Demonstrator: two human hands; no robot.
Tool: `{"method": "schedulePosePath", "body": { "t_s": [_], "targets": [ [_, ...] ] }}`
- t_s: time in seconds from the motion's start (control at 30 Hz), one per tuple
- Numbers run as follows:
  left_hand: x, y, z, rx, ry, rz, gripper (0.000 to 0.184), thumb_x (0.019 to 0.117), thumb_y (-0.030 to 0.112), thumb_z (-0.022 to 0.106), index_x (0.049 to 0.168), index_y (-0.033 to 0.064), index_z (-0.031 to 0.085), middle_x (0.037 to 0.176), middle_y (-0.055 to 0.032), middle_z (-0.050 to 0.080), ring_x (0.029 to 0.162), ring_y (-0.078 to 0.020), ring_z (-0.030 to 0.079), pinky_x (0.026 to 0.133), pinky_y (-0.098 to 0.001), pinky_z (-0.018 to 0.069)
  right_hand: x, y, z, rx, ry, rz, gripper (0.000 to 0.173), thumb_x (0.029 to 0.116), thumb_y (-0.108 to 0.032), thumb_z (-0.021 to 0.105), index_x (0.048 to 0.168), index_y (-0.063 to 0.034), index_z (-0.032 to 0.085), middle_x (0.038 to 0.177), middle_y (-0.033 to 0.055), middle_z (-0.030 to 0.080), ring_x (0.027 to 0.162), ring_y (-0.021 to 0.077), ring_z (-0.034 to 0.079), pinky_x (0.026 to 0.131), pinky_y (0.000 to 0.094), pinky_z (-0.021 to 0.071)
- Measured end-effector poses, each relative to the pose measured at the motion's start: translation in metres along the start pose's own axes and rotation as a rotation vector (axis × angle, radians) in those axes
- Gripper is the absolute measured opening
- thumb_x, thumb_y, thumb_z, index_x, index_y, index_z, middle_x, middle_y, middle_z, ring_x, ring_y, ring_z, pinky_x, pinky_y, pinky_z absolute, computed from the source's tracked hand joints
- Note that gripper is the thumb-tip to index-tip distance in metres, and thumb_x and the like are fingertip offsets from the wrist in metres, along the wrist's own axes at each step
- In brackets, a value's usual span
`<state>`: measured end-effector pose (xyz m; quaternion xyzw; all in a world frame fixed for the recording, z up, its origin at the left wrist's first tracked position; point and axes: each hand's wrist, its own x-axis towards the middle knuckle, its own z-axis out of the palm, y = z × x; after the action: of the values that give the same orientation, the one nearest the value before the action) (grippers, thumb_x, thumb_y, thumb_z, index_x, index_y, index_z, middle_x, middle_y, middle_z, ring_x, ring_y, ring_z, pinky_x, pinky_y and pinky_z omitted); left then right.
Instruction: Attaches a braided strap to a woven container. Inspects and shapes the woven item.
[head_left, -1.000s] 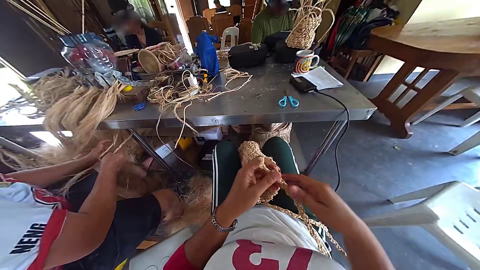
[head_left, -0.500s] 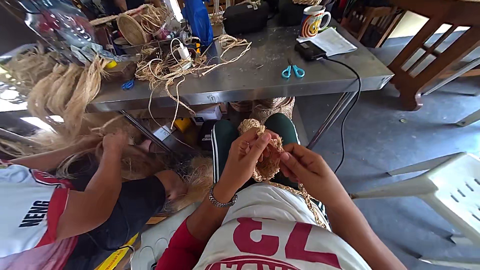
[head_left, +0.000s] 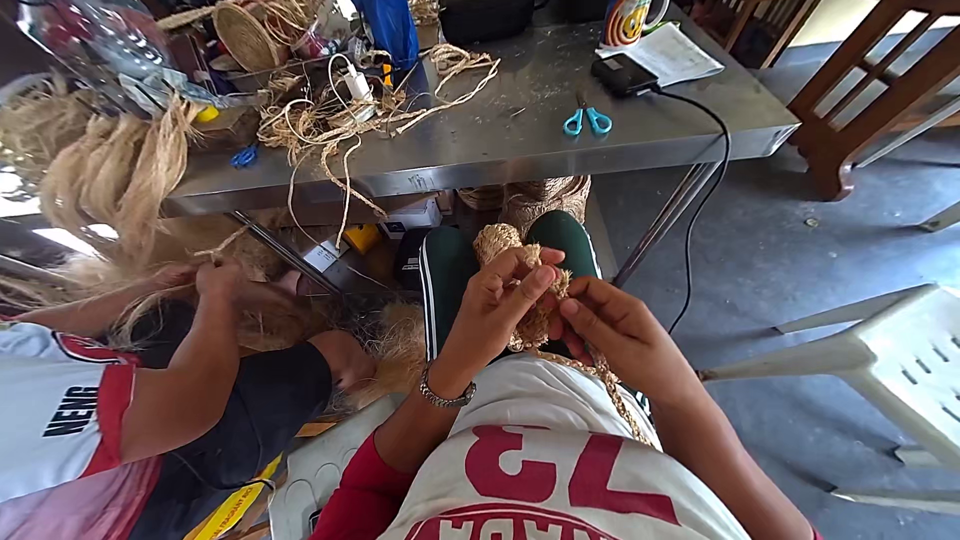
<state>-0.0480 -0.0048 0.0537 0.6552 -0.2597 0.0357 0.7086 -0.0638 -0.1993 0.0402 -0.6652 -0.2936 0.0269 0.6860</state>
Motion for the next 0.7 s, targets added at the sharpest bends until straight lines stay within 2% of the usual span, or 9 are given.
{"method": "schedulePosePath", "body": {
  "t_s": [0.07, 0.23, 0.37, 0.47, 0.53, 0.57, 0.6, 0.67, 0.7],
  "targets": [
    [-0.003, -0.002, 0.0, -0.038, -0.056, -0.033, 0.026, 0.106, 0.02, 0.054, 0.123, 0.0032, 0.064, 0.123, -0.0066, 0.068, 0.105, -0.0122, 0.066, 0.093, -0.0318, 0.056, 0.0, 0.001, 0.0, 0.011, 0.016, 0.006, 0.02, 0.1104, -0.018, 0.045, 0.111, -0.0045, 0.059, 0.084, -0.0012, 0.066, 0.063, 0.0025, 0.059, 0.055, 0.0157, 0.0505],
    [-0.005, -0.009, 0.005, -0.088, -0.037, -0.023, 0.019, 0.1007, 0.006, 0.061, 0.118, 0.0011, 0.067, 0.117, -0.0086, 0.07, 0.103, -0.0138, 0.068, 0.093, -0.0324, 0.0571, 0.001, 0.004, 0.001, 0.015, 0.04, 0.022, 0.019, 0.1093, -0.017, 0.048, 0.112, -0.0032, 0.06, 0.085, -0.0008, 0.068, 0.063, 0.0028, 0.06, 0.055, 0.0163, 0.0517],
    [-0.003, -0.014, 0.006, -0.117, 0.041, 0.075, 0.018, 0.1033, 0.008, 0.057, 0.117, 0.0057, 0.068, 0.117, -0.0074, 0.07, 0.107, -0.0159, 0.066, 0.097, -0.036, 0.0553, 0.002, 0.01, 0.002, 0.006, 0.048, 0.042, 0.024, 0.1097, -0.021, 0.049, 0.108, -0.0033, 0.065, 0.084, -0.0025, 0.069, 0.066, 0.0029, 0.063, 0.058, 0.0176, 0.0536],
    [-0.003, -0.02, 0.009, -0.211, 0.118, 0.08, 0.024, 0.1071, 0.013, 0.051, 0.125, 0.0053, 0.065, 0.121, -0.01, 0.07, 0.112, -0.0186, 0.067, 0.101, -0.0386, 0.0538, 0.008, 0.012, 0.01, -0.02, 0.08, -0.001, 0.023, 0.1094, -0.018, 0.049, 0.107, -0.0018, 0.065, 0.079, -0.0043, 0.067, 0.062, -0.0003, 0.058, 0.055, 0.0153, 0.048],
    [-0.006, -0.023, 0.012, -0.288, 0.152, 0.05, 0.028, 0.1094, 0.017, 0.046, 0.127, 0.0058, 0.064, 0.119, -0.0109, 0.071, 0.106, -0.0158, 0.069, 0.092, -0.032, 0.0565, 0.016, 0.014, 0.017, -0.077, 0.076, -0.039, 0.024, 0.1089, -0.018, 0.05, 0.106, -0.0008, 0.065, 0.079, -0.0043, 0.068, 0.063, -0.0012, 0.058, 0.056, 0.0153, 0.048],
    [-0.007, -0.023, 0.012, -0.324, 0.183, 0.046, 0.028, 0.1097, 0.019, 0.046, 0.122, 0.0067, 0.067, 0.115, -0.0104, 0.073, 0.101, -0.0141, 0.071, 0.085, -0.0286, 0.0584, 0.021, 0.015, 0.018, -0.129, 0.049, -0.056, 0.025, 0.1085, -0.02, 0.051, 0.105, -0.0004, 0.066, 0.081, -0.0031, 0.069, 0.066, -0.0005, 0.06, 0.06, 0.0166, 0.0509],
    [-0.007, -0.023, 0.009, -0.352, 0.215, 0.054, 0.027, 0.1098, 0.021, 0.046, 0.118, 0.0081, 0.068, 0.11, -0.0092, 0.074, 0.098, -0.0135, 0.071, 0.083, -0.0279, 0.0587, 0.028, 0.015, 0.015, -0.205, 0.006, -0.069, 0.029, 0.1084, -0.024, 0.052, 0.105, 0.0, 0.068, 0.085, -0.0011, 0.071, 0.072, 0.001, 0.064, 0.066, 0.0188, 0.0548],
    [-0.009, -0.021, -0.008, -0.375, 0.287, 0.088, 0.025, 0.1097, 0.025, 0.045, 0.113, 0.0133, 0.067, 0.102, -0.0033, 0.072, 0.1, -0.0154, 0.07, 0.095, -0.0357, 0.0561, 0.046, 0.011, 0.001, -0.423, -0.059, -0.118, 0.035, 0.1077, -0.03, 0.053, 0.107, -0.0019, 0.073, 0.093, 0.0033, 0.073, 0.085, 0.0052, 0.068, 0.081, 0.0259, 0.0577],
    [-0.01, -0.02, -0.022, -0.39, 0.338, 0.104, 0.024, 0.1097, 0.024, 0.043, 0.111, 0.0154, 0.066, 0.095, 0.0001, 0.07, 0.096, -0.0153, 0.069, 0.098, -0.0399, 0.0546, 0.058, 0.009, -0.01, -0.524, -0.046, -0.131, 0.035, 0.1069, -0.031, 0.054, 0.109, -0.0028, 0.074, 0.098, 0.0068, 0.074, 0.091, 0.011, 0.07, 0.086, 0.033, 0.0586]
  ]
}}
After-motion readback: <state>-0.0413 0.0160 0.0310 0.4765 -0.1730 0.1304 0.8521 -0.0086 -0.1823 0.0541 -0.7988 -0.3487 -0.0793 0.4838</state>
